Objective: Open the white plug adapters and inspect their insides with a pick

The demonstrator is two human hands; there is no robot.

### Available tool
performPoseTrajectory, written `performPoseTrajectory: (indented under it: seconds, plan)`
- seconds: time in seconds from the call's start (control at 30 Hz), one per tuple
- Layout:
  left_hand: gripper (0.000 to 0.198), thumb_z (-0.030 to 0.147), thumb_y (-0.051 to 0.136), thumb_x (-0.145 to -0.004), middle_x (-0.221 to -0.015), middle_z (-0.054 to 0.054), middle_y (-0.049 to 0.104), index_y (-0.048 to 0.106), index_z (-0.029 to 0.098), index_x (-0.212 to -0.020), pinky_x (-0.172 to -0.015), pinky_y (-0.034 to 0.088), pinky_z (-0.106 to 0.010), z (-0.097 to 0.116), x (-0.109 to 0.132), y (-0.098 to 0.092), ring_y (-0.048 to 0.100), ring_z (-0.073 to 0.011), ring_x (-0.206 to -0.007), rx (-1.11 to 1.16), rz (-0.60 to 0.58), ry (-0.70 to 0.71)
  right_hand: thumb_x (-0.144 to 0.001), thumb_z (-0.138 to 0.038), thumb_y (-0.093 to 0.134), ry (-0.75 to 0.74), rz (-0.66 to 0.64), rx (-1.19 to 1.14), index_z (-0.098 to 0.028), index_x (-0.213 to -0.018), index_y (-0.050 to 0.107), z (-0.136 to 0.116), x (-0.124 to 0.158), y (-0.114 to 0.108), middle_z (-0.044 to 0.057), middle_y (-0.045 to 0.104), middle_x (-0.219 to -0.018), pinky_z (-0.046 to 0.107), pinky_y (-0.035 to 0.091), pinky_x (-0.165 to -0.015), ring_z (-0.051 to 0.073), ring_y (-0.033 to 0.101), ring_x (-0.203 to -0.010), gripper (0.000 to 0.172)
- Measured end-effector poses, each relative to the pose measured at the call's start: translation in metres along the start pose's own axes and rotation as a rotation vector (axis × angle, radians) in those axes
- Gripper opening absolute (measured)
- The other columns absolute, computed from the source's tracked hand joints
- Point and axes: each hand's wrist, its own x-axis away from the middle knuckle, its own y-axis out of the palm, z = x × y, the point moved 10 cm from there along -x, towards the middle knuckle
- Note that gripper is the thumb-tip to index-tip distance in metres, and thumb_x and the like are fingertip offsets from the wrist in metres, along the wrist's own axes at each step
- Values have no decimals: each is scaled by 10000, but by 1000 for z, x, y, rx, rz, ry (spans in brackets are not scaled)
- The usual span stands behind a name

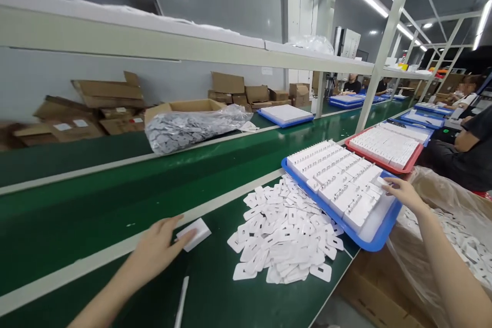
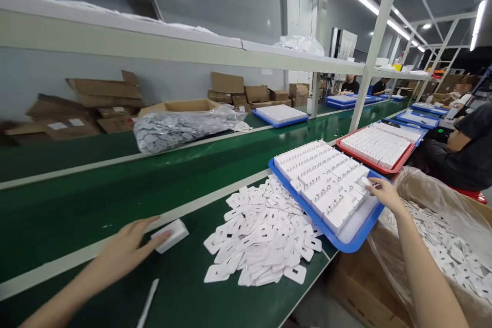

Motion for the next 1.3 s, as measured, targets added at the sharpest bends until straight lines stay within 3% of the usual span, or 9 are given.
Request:
performPoseTrajectory:
  seconds: [0.2,0.4,0.5,0.63,0.77,0.93,1.1,1.23,1.3]
  plan:
    - [680,719,634,-650,-1278,-269,686,695,139,-998,-1105,432,-616,18,-6,45,579,-507,-1279,-207,-232,-37,-791,-496,702,-166,-8,-57,-207,-883,771,-17,6,8,111,802,-910,355,602,-648,265,743,-719,311]
    - [624,628,742,-626,-1197,-237,717,688,136,-1007,-1050,488,-594,24,14,22,628,-489,-1193,-77,-175,-82,-930,-452,567,-497,200,-63,-356,-989,720,-96,44,-10,83,733,-962,407,526,-580,316,706,-845,190]
    - [628,593,733,-713,-1217,-165,737,656,163,-1163,-1001,565,-510,41,40,3,694,-383,-1141,41,-141,-90,-931,-429,618,-689,-32,-55,-336,-1096,733,-164,84,43,76,745,-1107,402,594,-679,298,723,-936,221]
    - [642,476,830,-733,-1340,-106,697,609,233,-1284,-1100,533,-446,92,99,-28,666,-301,-1254,254,-34,61,-956,-446,557,-895,-573,140,-252,-1150,740,-239,145,166,91,737,-1245,451,609,-915,299,710,-1120,330]
    - [672,327,896,-741,-1268,-109,732,570,272,-1327,-905,647,-364,143,164,-63,686,-297,-1240,451,83,307,-915,-414,520,-845,-640,221,-116,-1180,727,-264,140,238,234,697,-1306,578,560,-969,426,646,-1232,449]
    - [787,246,898,-749,-1262,-89,739,495,335,-1420,-952,634,-336,163,218,-100,734,-255,-1159,481,203,489,-773,-406,628,-783,-737,195,-174,-873,790,-266,111,282,201,801,-949,465,609,-590,384,763,-760,300]
    - [848,287,904,-741,-1247,-78,738,452,351,-1456,-978,615,-332,149,243,-120,730,-236,-1147,487,351,505,-796,-539,680,-819,-605,62,-225,-918,793,-293,126,249,179,785,-943,416,534,-495,327,719,-648,355]
    - [762,360,911,-723,-1259,-108,728,544,294,-1388,-980,612,-376,134,245,-112,712,-266,-1159,386,461,422,-937,-510,616,-1087,-381,-304,-382,-1177,734,-345,241,160,68,732,-1087,403,602,-715,293,720,-908,296]
    - [630,346,889,-757,-1246,-120,729,606,260,-1313,-1007,596,-437,133,247,-105,693,-297,-1190,293,545,408,-983,-314,605,-1199,-262,-384,-415,-1378,620,-362,309,128,45,690,-1061,351,604,-742,239,697,-915,409]
